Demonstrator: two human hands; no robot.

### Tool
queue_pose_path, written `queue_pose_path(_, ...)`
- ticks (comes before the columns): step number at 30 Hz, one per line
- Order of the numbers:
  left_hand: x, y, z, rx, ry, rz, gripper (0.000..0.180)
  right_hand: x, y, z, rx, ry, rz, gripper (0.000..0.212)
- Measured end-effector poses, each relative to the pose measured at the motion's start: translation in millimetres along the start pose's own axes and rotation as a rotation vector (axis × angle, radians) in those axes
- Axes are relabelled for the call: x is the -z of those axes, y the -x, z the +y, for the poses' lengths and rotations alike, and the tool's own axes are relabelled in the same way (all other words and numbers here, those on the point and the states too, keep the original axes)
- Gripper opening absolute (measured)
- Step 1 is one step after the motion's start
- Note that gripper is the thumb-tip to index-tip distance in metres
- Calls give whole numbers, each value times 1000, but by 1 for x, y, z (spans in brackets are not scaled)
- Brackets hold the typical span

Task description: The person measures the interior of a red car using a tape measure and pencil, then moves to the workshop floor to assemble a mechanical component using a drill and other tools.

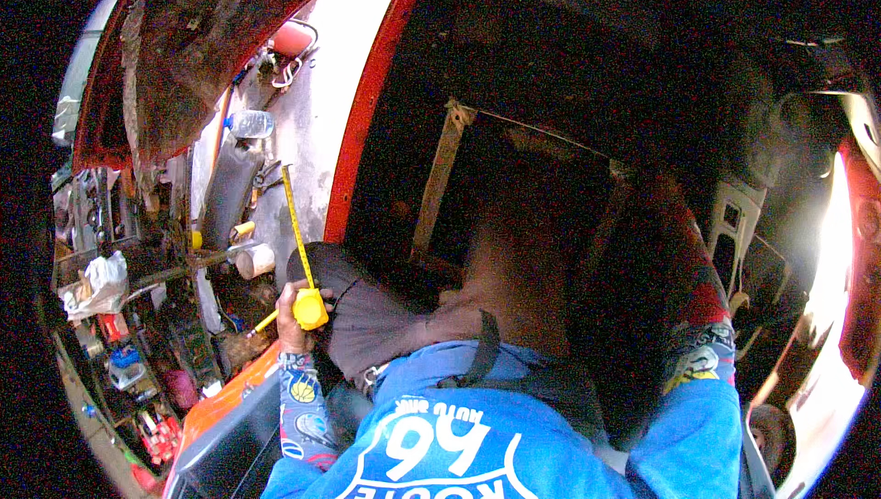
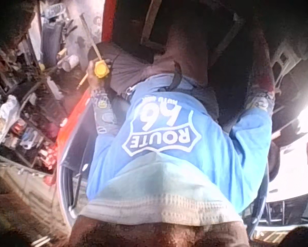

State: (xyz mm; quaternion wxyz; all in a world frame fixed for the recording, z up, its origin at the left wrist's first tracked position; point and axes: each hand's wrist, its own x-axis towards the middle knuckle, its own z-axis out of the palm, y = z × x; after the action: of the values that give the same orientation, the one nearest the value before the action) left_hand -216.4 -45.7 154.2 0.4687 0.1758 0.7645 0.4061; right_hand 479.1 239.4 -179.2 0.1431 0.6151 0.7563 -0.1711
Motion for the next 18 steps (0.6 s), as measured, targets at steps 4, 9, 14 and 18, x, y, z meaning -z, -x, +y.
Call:
queue_pose_path(4,1,0,0,5,21,-14,59,-2,-1,0,-3,-1,-9,80)
queue_pose_path(9,-1,0,2,-8,-17,-4,60,-4,-1,3,-14,9,-14,79)
queue_pose_path(14,-2,0,4,-12,-8,-15,62,-6,0,2,-26,23,-22,80)
queue_pose_path(18,0,0,2,-28,2,2,62,-4,1,5,-6,-129,-5,84)
